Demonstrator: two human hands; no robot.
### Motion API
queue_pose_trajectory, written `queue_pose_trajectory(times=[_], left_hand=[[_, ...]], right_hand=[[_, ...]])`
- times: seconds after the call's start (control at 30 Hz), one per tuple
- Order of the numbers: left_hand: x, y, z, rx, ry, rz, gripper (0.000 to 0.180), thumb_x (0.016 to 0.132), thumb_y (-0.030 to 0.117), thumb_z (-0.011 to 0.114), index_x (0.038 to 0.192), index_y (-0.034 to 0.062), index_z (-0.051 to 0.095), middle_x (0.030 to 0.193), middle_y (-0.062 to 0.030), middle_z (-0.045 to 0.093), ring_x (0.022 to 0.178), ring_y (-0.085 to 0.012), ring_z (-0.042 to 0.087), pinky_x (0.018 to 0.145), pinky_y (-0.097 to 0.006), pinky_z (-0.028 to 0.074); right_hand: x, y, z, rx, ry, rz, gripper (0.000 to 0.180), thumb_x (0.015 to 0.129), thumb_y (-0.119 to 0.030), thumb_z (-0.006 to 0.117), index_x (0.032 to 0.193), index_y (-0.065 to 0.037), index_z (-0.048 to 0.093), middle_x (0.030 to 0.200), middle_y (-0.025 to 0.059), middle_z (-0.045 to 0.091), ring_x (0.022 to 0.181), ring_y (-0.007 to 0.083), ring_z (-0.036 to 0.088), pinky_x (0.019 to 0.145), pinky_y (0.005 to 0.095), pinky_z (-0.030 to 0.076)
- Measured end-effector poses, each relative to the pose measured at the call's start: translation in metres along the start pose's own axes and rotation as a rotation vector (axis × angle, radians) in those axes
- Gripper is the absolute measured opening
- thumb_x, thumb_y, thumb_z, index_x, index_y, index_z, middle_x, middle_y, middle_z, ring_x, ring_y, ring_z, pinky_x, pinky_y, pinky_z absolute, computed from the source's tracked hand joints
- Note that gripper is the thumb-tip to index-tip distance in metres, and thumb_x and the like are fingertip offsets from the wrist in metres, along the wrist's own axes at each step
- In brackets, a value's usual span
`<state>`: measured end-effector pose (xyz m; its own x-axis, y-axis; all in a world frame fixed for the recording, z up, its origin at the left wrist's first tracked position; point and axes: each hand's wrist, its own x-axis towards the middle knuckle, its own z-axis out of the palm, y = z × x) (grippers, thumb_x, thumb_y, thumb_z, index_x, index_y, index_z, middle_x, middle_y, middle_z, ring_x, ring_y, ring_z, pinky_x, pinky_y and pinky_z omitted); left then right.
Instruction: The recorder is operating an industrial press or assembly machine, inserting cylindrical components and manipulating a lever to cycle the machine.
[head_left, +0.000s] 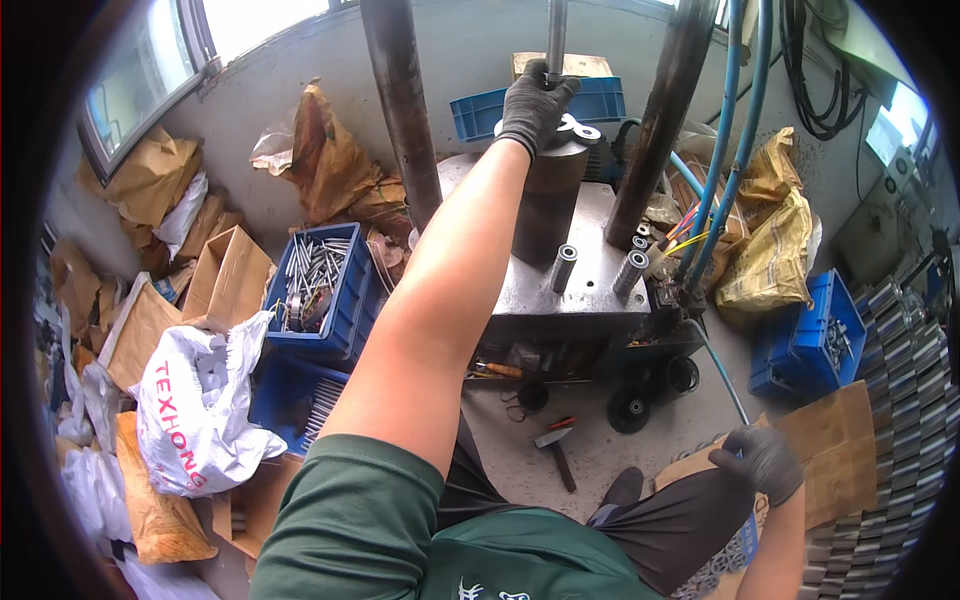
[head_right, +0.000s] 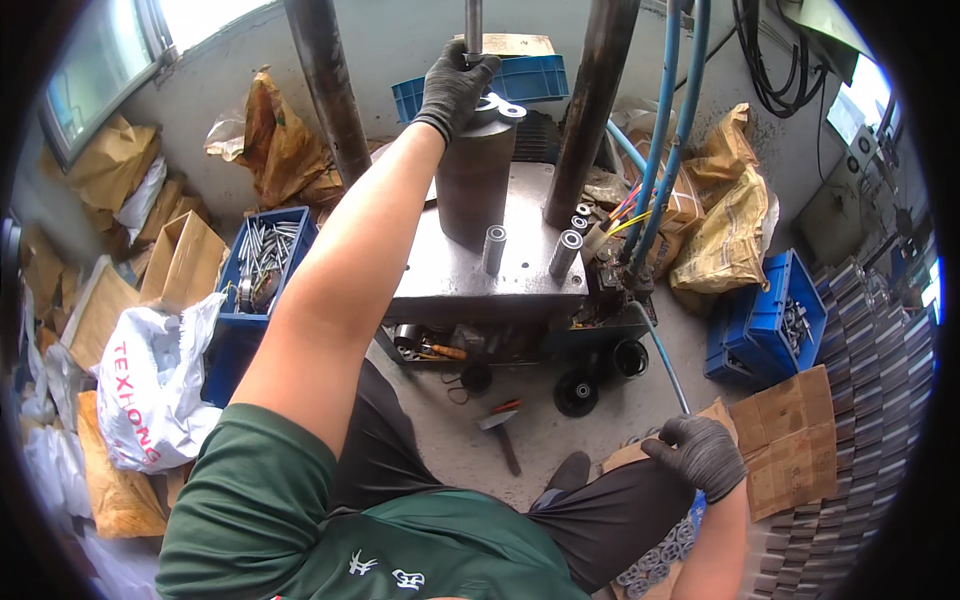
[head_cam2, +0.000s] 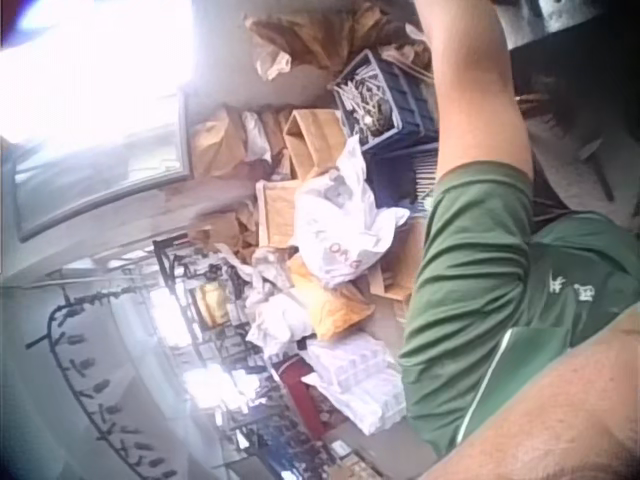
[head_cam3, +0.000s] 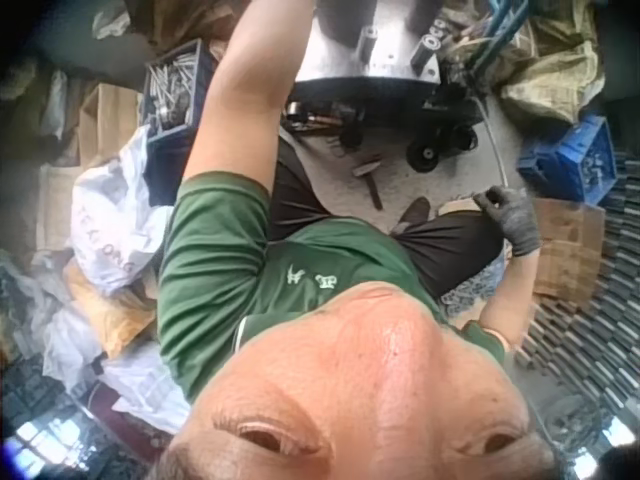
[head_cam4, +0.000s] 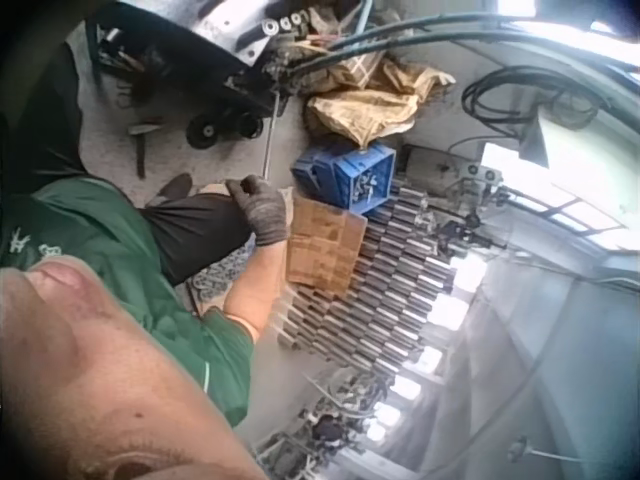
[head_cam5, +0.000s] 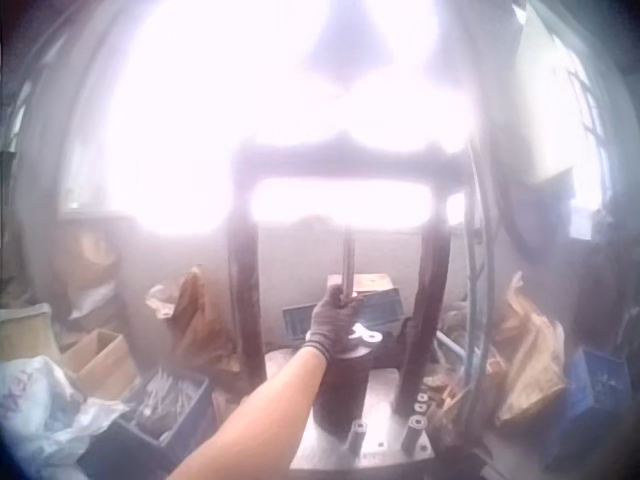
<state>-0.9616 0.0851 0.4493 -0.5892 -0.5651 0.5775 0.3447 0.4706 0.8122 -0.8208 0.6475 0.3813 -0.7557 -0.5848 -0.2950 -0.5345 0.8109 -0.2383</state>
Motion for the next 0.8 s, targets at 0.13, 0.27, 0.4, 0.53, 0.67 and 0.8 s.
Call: queue_pose_trajectory(times=[0.13, 0.27, 0.4, 0.53, 0.67, 0.8], left_hand=[[-0.001, -0.002, 0.000, -0.005, 0.001, -0.026, 0.040, 0.093, 0.024, 0.085, 0.124, 0.0078, 0.067, 0.102, -0.0124, 0.078, 0.090, -0.0238, 0.075, 0.079, -0.039, 0.063], [0.000, -0.004, -0.001, 0.140, 0.062, 0.081, 0.040, 0.092, 0.020, 0.084, 0.126, 0.0084, 0.066, 0.102, -0.0129, 0.078, 0.091, -0.0251, 0.076, 0.084, -0.038, 0.063], [0.001, -0.007, -0.001, 0.249, 0.080, 0.133, 0.045, 0.090, 0.016, 0.082, 0.131, 0.0086, 0.065, 0.103, -0.0130, 0.079, 0.089, -0.0217, 0.077, 0.084, -0.035, 0.065], [0.000, -0.008, -0.001, 0.215, 0.079, 0.115, 0.035, 0.091, 0.013, 0.072, 0.125, 0.0131, 0.065, 0.105, -0.0161, 0.078, 0.101, -0.0373, 0.076, 0.092, -0.044, 0.060], [-0.001, -0.009, -0.003, 0.151, 0.044, 0.147, 0.038, 0.090, 0.011, 0.076, 0.127, 0.0131, 0.065, 0.107, -0.0151, 0.078, 0.099, -0.0340, 0.076, 0.092, -0.042, 0.060], [0.000, -0.011, -0.004, 0.090, 0.020, 0.145, 0.043, 0.090, 0.006, 0.078, 0.131, 0.0093, 0.064, 0.106, -0.0118, 0.077, 0.096, -0.0236, 0.074, 0.089, -0.036, 0.061]], right_hand=[[0.001, -0.002, 0.002, 0.035, 0.023, 0.045, 0.045, 0.089, -0.050, 0.077, 0.095, -0.006, 0.083, 0.091, 0.0192, 0.077, 0.088, 0.0380, 0.076, 0.084, 0.0458, 0.060], [-0.001, -0.002, 0.002, 0.068, 0.060, 0.040, 0.040, 0.089, -0.044, 0.078, 0.094, -0.005, 0.082, 0.092, 0.0199, 0.077, 0.088, 0.0385, 0.076, 0.084, 0.0455, 0.060], [0.000, 0.005, 0.009, 0.086, 0.196, -0.061, 0.022, 0.086, -0.026, 0.076, 0.090, -0.005, 0.080, 0.081, 0.0184, 0.074, 0.075, 0.0344, 0.073, 0.073, 0.0443, 0.057], [0.004, 0.014, 0.013, 0.076, 0.245, -0.093, 0.016, 0.086, -0.016, 0.069, 0.092, -0.004, 0.079, 0.085, 0.0200, 0.075, 0.082, 0.0380, 0.073, 0.077, 0.0456, 0.058], [0.003, 0.017, 0.012, 0.082, 0.227, -0.056, 0.017, 0.086, -0.012, 0.065, 0.093, -0.003, 0.078, 0.088, 0.0210, 0.074, 0.086, 0.0400, 0.073, 0.080, 0.0461, 0.058], [0.002, 0.012, 0.009, 0.075, 0.236, -0.036, 0.015, 0.086, -0.011, 0.065, 0.093, -0.004, 0.077, 0.088, 0.0207, 0.073, 0.085, 0.0406, 0.072, 0.079, 0.0466, 0.058]])
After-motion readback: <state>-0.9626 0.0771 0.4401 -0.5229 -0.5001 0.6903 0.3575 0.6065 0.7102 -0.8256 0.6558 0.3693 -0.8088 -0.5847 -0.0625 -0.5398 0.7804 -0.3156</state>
